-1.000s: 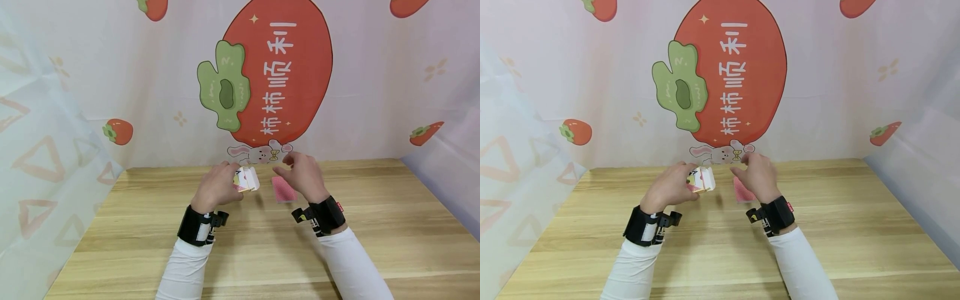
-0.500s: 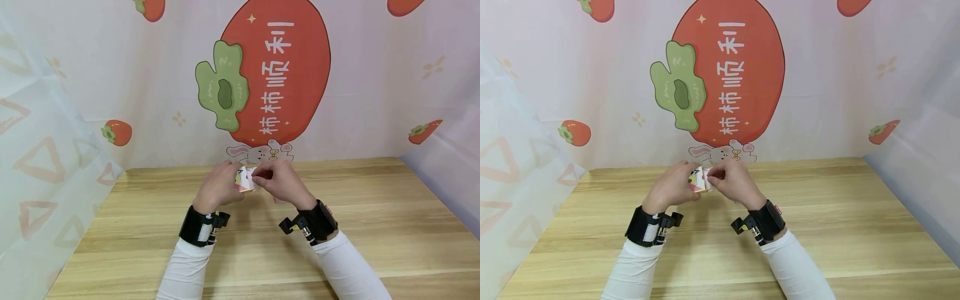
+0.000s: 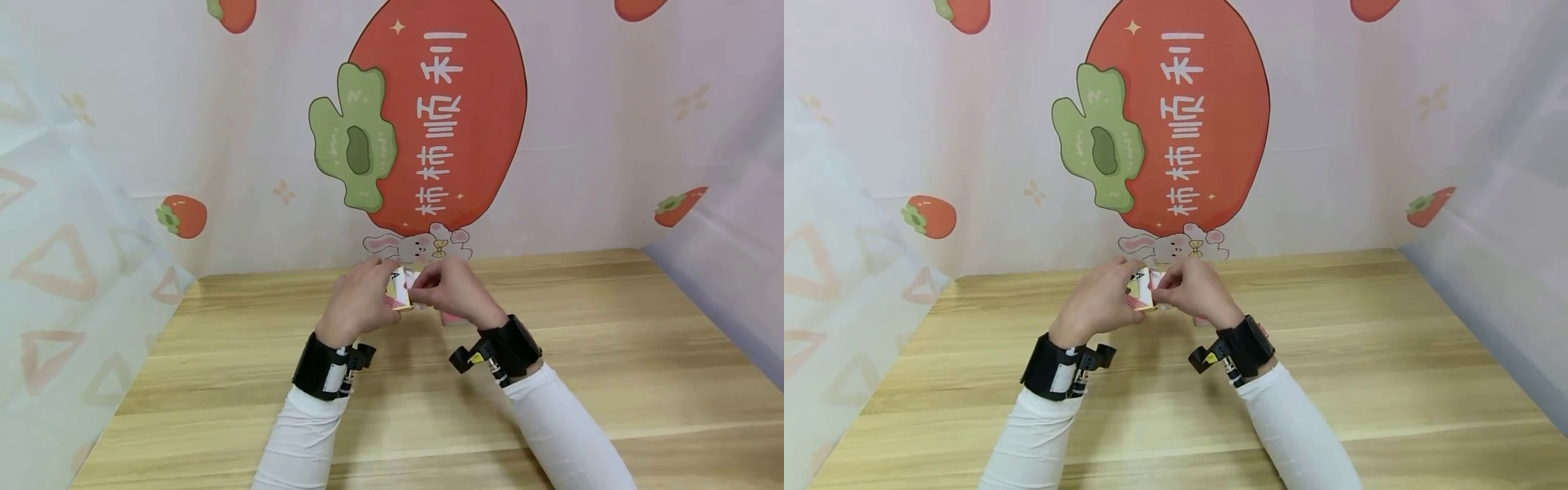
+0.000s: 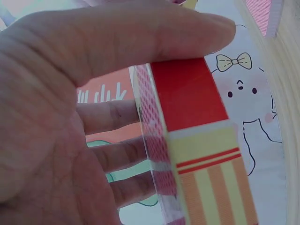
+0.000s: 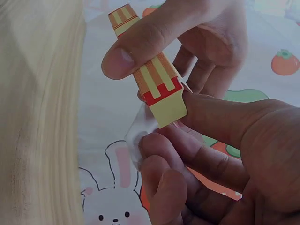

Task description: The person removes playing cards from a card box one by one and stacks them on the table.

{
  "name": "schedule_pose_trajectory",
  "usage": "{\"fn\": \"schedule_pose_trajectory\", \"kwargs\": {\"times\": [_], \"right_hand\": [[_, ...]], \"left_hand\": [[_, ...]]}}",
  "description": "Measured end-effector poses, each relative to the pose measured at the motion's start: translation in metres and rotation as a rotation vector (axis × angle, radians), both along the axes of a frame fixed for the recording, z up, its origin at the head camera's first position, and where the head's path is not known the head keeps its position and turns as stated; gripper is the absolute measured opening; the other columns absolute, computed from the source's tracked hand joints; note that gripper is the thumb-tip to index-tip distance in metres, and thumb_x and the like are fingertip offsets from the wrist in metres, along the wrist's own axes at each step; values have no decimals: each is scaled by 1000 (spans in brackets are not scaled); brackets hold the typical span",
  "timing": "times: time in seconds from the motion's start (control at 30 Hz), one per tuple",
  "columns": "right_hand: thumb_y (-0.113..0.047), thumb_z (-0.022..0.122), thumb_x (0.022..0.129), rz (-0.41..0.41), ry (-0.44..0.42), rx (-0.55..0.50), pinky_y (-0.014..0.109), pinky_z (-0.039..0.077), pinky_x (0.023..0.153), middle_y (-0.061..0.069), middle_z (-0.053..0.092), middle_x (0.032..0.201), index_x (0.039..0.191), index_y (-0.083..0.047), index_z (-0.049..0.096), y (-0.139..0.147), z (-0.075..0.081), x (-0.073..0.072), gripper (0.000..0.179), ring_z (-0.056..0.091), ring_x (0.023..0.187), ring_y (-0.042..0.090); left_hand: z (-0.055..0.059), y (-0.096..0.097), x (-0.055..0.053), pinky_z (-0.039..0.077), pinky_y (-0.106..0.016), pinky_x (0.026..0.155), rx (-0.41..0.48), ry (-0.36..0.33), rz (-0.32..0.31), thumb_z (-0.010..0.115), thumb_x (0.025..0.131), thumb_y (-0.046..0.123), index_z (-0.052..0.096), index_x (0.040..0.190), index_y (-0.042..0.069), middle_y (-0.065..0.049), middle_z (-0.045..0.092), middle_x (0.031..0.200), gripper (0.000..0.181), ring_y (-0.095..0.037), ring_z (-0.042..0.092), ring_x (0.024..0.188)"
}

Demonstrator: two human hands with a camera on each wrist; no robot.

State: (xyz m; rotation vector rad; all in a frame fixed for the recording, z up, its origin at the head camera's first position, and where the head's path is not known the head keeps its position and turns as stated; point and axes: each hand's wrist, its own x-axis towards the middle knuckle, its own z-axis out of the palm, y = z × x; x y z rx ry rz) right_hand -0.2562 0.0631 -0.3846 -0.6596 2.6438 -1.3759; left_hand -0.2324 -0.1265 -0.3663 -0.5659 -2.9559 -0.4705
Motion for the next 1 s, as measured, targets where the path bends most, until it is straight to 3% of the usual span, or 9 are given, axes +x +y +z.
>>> {"fn": "schedule_pose_trajectory", "kwargs": {"times": [0.17,0.27,0.5,0.67,1.0], "right_hand": [[-15,74,90,13,-117,-52,32,50,58,9,68,72,80,-6,77,3,-1,-6,13,61,66,24],[-18,76,91,-4,-145,-63,32,52,58,10,69,72,81,-5,78,3,0,-7,16,63,65,25],[-16,77,90,-74,-135,-60,28,49,54,7,67,66,77,-3,76,-3,-3,-7,19,64,62,27],[-16,77,89,-110,-142,-56,26,48,54,6,68,67,77,-2,75,-5,-3,-5,18,63,60,22],[-21,77,91,-68,-167,-38,31,52,60,6,65,68,79,-3,73,0,0,-3,21,60,64,22]], "left_hand": [[1,-1,-1,50,-44,76,4,15,-29,91,69,21,62,134,10,-8,62,116,72,-26,57,99],[2,0,-1,49,-42,76,5,12,-39,91,69,20,63,132,10,-8,61,114,70,-24,56,97],[4,4,-1,50,-51,83,-23,-2,-31,92,69,24,62,132,9,-9,60,122,71,-27,56,105],[2,5,-1,48,-56,85,-40,8,-14,92,69,30,61,130,10,-9,60,124,72,-29,56,107],[2,4,2,45,-64,85,-14,-7,25,92,68,26,62,133,15,-5,61,125,72,-32,56,111]]}}
